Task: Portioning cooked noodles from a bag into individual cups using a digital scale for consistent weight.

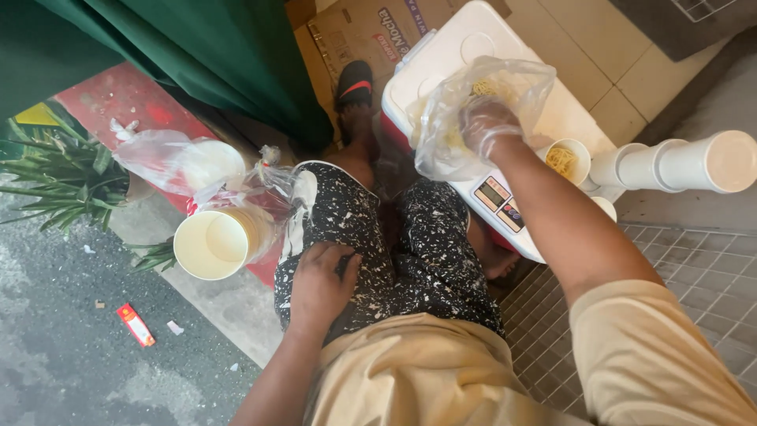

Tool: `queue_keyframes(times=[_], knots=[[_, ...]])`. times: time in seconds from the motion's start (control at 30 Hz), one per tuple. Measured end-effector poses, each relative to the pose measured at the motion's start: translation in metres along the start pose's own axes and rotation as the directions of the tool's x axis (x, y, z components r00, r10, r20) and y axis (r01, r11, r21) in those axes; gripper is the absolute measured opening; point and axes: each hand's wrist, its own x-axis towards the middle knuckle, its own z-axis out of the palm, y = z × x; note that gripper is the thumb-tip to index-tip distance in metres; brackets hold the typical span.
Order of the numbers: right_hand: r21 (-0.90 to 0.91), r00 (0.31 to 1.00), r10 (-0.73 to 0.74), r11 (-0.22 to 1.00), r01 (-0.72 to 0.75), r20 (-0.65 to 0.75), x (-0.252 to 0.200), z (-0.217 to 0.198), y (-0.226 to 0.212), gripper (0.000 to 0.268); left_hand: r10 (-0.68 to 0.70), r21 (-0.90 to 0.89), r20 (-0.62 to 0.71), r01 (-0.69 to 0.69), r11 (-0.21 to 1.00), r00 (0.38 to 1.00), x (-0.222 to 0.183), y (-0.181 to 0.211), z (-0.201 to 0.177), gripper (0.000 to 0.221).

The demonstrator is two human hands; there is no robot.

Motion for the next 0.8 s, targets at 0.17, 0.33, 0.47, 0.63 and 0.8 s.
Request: queue_keyframes(times=[0.17, 0.33, 0.47, 0.63, 0.8], knots=[[0.240, 0.992, -0.056, 0.967, 0.082, -0.115, -0.047, -0.052, 0.034, 0.033, -0.029, 0.042, -0.010, 0.029, 0.999, 1.000, -0.006, -0.002, 0.005, 0.018], [0.575, 0.972, -0.125, 0.788, 0.219, -0.198, -0.086, -0.088, 0.055, 0.028, -0.026, 0.039, -0.024, 0.027, 0.999, 0.999, -0.009, -0.001, 0.000, 0.016], [0.793, 0.908, -0.198, -0.576, 0.197, -0.370, -0.071, -0.066, 0.108, 0.016, -0.045, -0.036, 0.094, 0.048, 0.998, 0.995, -0.009, 0.005, -0.013, 0.017], [0.904, 0.930, 0.123, -0.221, 0.366, -0.347, -0.124, -0.112, 0.111, 0.010, -0.016, -0.049, 0.087, 0.021, 0.999, 0.996, -0.011, 0.004, -0.014, 0.018], [0.815, 0.806, 0.128, 0.120, 0.566, -0.578, -0.161, -0.114, 0.152, 0.010, 0.000, -0.049, 0.071, 0.004, 0.999, 0.997, -0.013, 0.001, -0.014, 0.018]])
